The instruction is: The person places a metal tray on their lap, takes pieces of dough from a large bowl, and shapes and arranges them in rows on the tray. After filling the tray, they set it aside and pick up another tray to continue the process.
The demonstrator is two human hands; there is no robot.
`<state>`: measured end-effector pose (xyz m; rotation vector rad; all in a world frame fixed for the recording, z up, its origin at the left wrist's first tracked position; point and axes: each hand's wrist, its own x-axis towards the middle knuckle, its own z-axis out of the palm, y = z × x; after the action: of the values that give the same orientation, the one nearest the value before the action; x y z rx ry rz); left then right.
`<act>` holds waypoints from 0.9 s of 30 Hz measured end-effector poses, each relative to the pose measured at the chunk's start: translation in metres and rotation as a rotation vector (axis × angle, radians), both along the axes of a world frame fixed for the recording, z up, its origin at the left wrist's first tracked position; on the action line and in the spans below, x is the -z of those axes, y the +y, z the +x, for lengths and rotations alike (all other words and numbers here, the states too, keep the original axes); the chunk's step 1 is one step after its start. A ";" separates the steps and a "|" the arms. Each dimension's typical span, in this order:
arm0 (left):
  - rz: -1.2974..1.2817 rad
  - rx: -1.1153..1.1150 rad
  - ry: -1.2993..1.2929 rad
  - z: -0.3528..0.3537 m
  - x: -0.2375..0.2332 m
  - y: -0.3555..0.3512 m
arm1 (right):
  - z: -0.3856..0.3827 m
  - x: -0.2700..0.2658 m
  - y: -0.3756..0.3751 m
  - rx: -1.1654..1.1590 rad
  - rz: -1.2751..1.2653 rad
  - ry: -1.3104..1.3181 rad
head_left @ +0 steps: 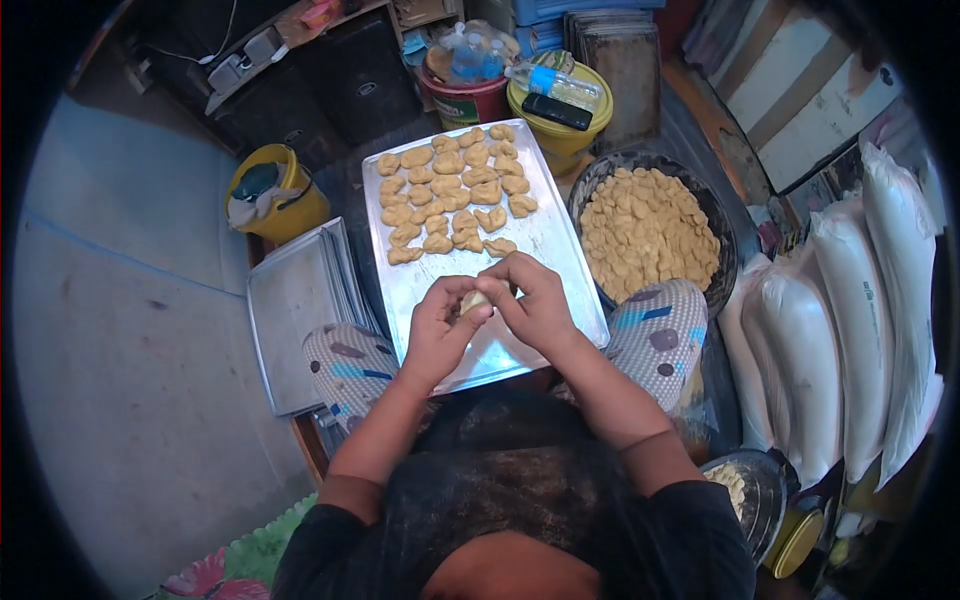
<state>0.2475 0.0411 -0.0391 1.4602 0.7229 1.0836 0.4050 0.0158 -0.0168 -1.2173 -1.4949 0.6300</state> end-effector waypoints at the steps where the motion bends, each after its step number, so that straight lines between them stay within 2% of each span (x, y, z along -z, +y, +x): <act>1: -0.047 0.049 0.081 -0.001 -0.007 0.000 | 0.002 -0.001 0.000 0.024 -0.019 -0.035; 2: -0.095 0.102 0.161 0.001 -0.010 0.001 | 0.006 -0.002 -0.001 0.052 -0.039 -0.071; 4: -0.066 0.001 0.154 0.017 -0.015 0.005 | 0.013 -0.008 -0.006 0.017 -0.132 -0.115; 5: 0.010 -0.005 0.192 0.025 -0.012 0.009 | 0.009 -0.013 -0.009 0.054 0.056 -0.074; 6: 0.085 -0.005 0.228 0.034 -0.009 0.012 | 0.015 -0.015 -0.017 0.023 0.105 -0.035; 7: 0.069 0.040 0.231 0.045 -0.013 0.009 | 0.022 -0.017 -0.025 -0.009 0.152 0.003; 10: 0.020 0.185 0.202 0.082 -0.029 -0.004 | 0.066 -0.021 -0.054 0.000 0.025 -0.034; 11: -0.144 0.335 0.059 0.096 -0.031 -0.008 | 0.081 -0.020 -0.066 0.056 -0.069 -0.077; 12: -0.311 0.478 -0.083 0.111 -0.033 -0.012 | 0.096 -0.009 -0.073 0.111 -0.016 -0.080; 14: -0.177 0.657 0.273 0.142 -0.035 -0.024 | 0.117 0.012 -0.097 0.361 -0.071 0.035; 15: -0.169 0.784 0.331 0.156 -0.031 -0.033 | 0.132 0.022 -0.111 0.447 -0.121 0.055; 16: -0.027 0.858 0.389 0.170 -0.026 -0.043 | 0.149 0.033 -0.128 0.532 -0.172 0.077; 18: 0.137 1.030 0.473 0.197 -0.030 -0.066 | 0.184 0.055 -0.174 0.721 -0.278 0.301; 20: 0.202 1.123 0.520 0.217 -0.021 -0.090 | 0.216 0.065 -0.231 0.921 -0.352 0.284; 22: 0.270 1.218 0.562 0.235 -0.008 -0.111 | 0.245 0.094 -0.300 1.063 -0.193 0.435; 24: 0.399 1.320 0.457 0.249 0.007 -0.132 | 0.268 0.115 -0.379 1.399 -0.113 0.477; 26: 0.375 1.369 0.465 0.257 0.014 -0.153 | 0.277 0.139 -0.470 1.769 -0.240 0.409; 27: 0.367 1.425 0.492 0.260 0.017 -0.162 | 0.278 0.156 -0.519 1.864 -0.355 0.282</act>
<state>0.5080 -0.1210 -0.0560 1.9959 -0.3148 -0.2821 0.6835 -0.5033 -0.1727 -2.0185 0.3604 -0.2710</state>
